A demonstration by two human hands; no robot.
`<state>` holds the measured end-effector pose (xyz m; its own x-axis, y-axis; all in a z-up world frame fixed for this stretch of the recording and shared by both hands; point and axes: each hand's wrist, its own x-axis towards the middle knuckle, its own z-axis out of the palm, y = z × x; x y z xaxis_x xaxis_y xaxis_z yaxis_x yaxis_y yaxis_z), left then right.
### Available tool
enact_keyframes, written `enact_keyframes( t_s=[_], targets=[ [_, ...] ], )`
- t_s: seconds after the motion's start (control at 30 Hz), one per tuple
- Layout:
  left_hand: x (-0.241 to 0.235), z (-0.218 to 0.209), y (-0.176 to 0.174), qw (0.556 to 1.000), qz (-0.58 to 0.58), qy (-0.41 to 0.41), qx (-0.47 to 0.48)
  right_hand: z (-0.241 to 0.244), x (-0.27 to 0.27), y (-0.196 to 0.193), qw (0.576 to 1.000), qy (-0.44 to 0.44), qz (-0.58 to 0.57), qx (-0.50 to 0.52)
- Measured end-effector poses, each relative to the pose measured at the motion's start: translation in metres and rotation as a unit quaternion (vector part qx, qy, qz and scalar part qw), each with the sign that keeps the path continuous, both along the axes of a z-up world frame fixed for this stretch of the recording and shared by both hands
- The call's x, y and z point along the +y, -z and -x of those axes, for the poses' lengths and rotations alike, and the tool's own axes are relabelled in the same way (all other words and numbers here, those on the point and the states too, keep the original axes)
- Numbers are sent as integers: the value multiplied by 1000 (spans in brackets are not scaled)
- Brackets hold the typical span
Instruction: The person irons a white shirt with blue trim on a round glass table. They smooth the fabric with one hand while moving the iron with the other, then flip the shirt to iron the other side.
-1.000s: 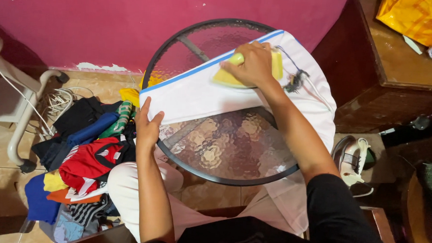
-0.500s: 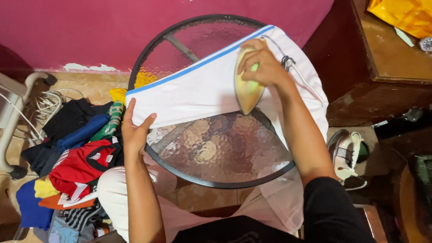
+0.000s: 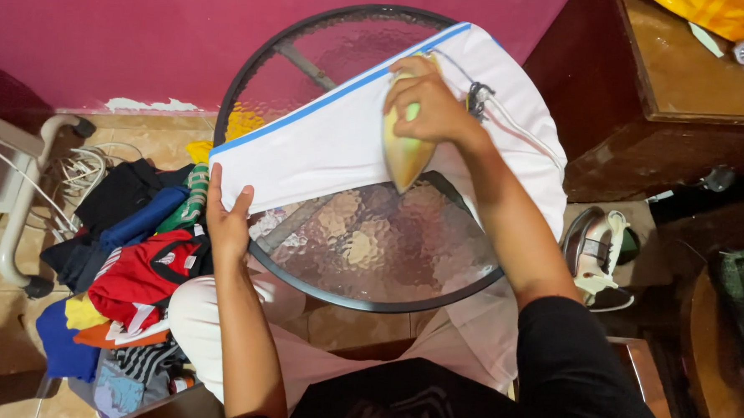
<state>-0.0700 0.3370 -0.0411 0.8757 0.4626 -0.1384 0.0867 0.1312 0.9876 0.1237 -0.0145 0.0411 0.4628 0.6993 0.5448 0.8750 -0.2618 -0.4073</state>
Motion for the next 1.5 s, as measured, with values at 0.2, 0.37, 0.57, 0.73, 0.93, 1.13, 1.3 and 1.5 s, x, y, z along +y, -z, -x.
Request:
enact_keyframes(
  t_s=[0.2, 0.37, 0.57, 0.73, 0.93, 1.13, 1.3, 1.5],
  targets=[
    [4, -8, 44, 990, 19, -117, -73, 5, -27, -14, 987, 141, -4, 82],
    [-11, 2, -7, 990, 94, -100, 39, 5, 41, 22, 988, 134, 10, -76],
    [-14, 5, 6, 994, 39, -100, 17, 16, 68, 24, 987, 93, 7, -132],
    [-14, 5, 8, 993, 28, -110, -13, -19, 13, 25, 987, 50, 57, -140],
    [0, -11, 38, 988, -41, -115, -94, 27, 76, -16, 944, 272, 180, -51],
    [6, -10, 47, 986, -84, -110, -99, 63, 134, -29, 965, 171, 196, -27],
    [5, -6, 50, 986, -99, -102, -87, 40, 84, -18, 958, 175, 218, -68],
    [-1, -6, 38, 989, -69, -98, -84, 21, 39, -14, 923, 259, 283, -18]
  ],
)
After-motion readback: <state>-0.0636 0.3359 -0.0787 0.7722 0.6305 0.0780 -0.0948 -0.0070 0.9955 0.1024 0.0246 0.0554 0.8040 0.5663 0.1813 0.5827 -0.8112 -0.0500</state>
